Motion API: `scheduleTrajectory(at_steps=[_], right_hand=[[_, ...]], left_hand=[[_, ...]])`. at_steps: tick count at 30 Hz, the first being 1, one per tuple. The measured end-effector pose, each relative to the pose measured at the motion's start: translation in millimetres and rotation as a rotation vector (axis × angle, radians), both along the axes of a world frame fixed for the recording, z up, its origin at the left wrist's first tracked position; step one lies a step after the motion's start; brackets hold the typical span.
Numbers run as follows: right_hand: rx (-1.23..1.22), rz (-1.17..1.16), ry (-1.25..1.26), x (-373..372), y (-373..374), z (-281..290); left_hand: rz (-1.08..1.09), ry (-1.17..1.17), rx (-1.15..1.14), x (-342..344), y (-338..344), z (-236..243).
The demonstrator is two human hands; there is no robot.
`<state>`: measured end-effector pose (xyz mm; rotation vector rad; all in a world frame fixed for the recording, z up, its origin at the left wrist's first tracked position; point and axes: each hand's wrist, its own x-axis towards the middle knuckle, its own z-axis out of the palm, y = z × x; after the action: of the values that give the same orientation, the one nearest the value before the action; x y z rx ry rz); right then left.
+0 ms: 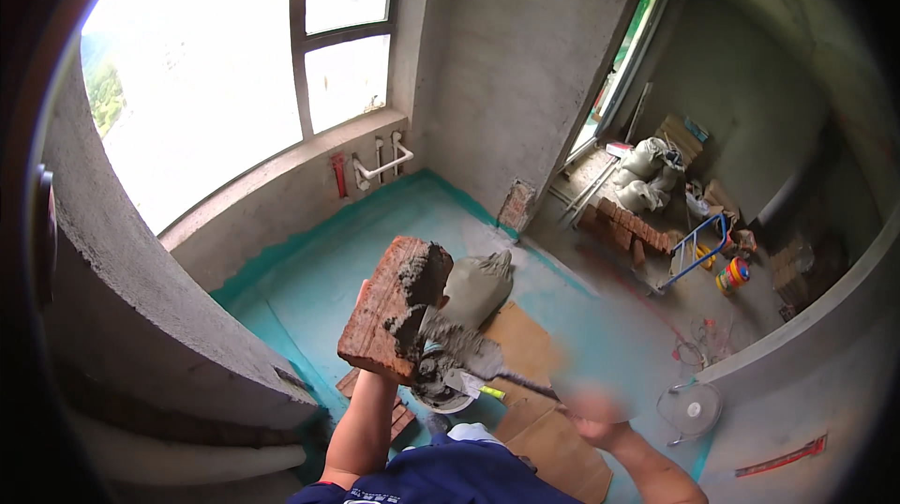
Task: The person applies mortar to bricks using a trowel and places the bricks into a gap in a concrete wall next to a pipe.
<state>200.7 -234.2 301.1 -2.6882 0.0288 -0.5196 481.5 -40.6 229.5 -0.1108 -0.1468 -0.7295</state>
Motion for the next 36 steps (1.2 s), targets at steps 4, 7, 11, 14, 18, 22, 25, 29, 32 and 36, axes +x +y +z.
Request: scheduleTrajectory(at_steps=[4,7,11,14,18,22,25,29,32,36], right_hand=[[-0.023,0.041,0.027,39,-20,56],[-0.029,0.079,0.144,69,-31,100],[-0.064,0.172,0.330,79,-36,133],[-0.091,0.240,0.440,79,-28,141],[-0.201,0.281,0.484,77,-11,136],[-0.234,0.325,0.318,69,-3,129],[-0.314,0.316,0.280,64,4,125],[-0.379,0.294,0.236,45,-13,79],[-0.346,0.287,0.178,31,-14,59],[-0.293,0.269,0.106,25,-10,52]], left_hand=[[-0.051,0.068,0.055,-5,9,-7],[-0.066,0.068,0.073,-3,12,-27],[-0.068,0.133,0.075,-9,14,-25],[-0.094,0.154,0.046,-11,17,-24],[-0.002,0.243,0.127,-14,23,-11],[0.044,0.224,0.135,-11,23,-16],[0.088,0.242,0.121,-9,25,-20],[0.099,0.143,0.049,-5,19,-32],[0.358,-0.219,0.436,-3,10,-50],[0.136,0.024,0.110,-1,15,-43]])
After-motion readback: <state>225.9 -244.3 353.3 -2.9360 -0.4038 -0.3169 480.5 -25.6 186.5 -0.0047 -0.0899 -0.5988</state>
